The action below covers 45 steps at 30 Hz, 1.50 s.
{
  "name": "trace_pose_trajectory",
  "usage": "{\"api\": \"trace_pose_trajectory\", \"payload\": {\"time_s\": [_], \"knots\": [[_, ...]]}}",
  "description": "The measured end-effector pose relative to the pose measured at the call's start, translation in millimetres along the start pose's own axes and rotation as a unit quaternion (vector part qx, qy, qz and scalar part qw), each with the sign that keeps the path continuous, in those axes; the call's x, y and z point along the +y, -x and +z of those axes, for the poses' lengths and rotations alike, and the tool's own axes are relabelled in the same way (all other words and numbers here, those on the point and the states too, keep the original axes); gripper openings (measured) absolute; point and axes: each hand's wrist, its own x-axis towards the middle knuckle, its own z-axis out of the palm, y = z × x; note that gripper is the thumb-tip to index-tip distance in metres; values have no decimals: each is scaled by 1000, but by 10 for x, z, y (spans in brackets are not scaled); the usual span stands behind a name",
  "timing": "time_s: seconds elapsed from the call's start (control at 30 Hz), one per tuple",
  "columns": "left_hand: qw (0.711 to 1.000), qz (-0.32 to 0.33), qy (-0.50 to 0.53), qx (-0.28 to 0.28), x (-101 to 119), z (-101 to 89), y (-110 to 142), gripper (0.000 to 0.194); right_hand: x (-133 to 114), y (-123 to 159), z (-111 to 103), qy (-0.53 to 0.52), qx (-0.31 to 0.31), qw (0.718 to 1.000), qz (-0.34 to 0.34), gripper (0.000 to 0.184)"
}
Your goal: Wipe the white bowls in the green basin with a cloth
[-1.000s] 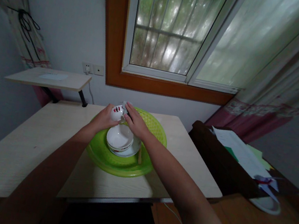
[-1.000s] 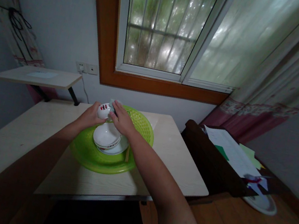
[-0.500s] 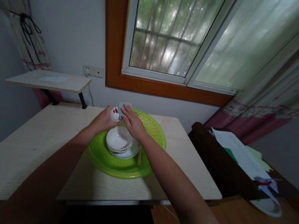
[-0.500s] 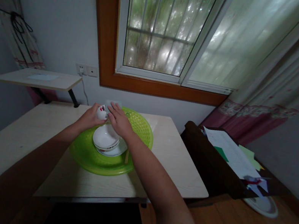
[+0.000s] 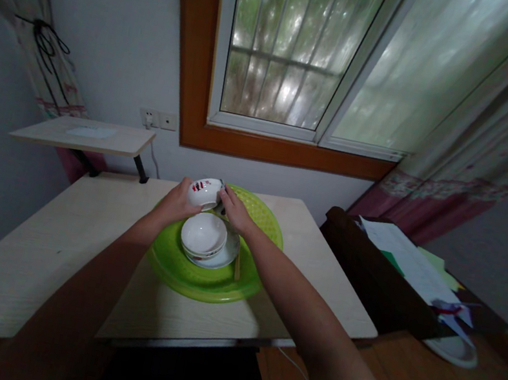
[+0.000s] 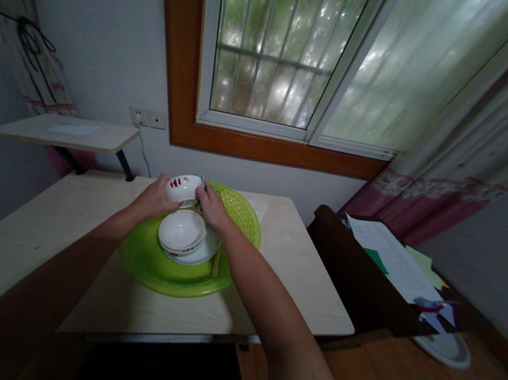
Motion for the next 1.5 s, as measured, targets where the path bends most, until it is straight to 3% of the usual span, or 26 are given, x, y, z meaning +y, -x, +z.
{"api": "trace_pose_trajectory", "payload": {"time_s": [0.2, 0.47, 0.63, 1.07, 1.27, 1.37, 1.5], "knots": [[1000, 19, 3, 0, -37, 13, 4, 52, -100, 29, -5, 54, -17, 992, -112, 68], [999, 40, 23, -3, 1, 7, 4, 47, -293, 124, 29, 175, -85, 944, -266, 51], [999, 23, 47, 3, 31, -8, 7, 54, -305, 105, 28, 176, -97, 932, -301, 52], [990, -100, 52, 89, 65, -62, -55, 59, -215, 32, -61, 121, -4, 965, -234, 34], [989, -106, 54, 86, 76, -74, -40, 60, 22, -15, -14, 60, 0, 993, -99, 25], [989, -106, 59, 86, 74, -73, -43, 61, 93, -24, 5, 23, -14, 999, -37, 32], [990, -101, 71, 70, 37, -60, -49, 62, 92, -23, -1, -23, -14, 1000, -10, 48]]}}
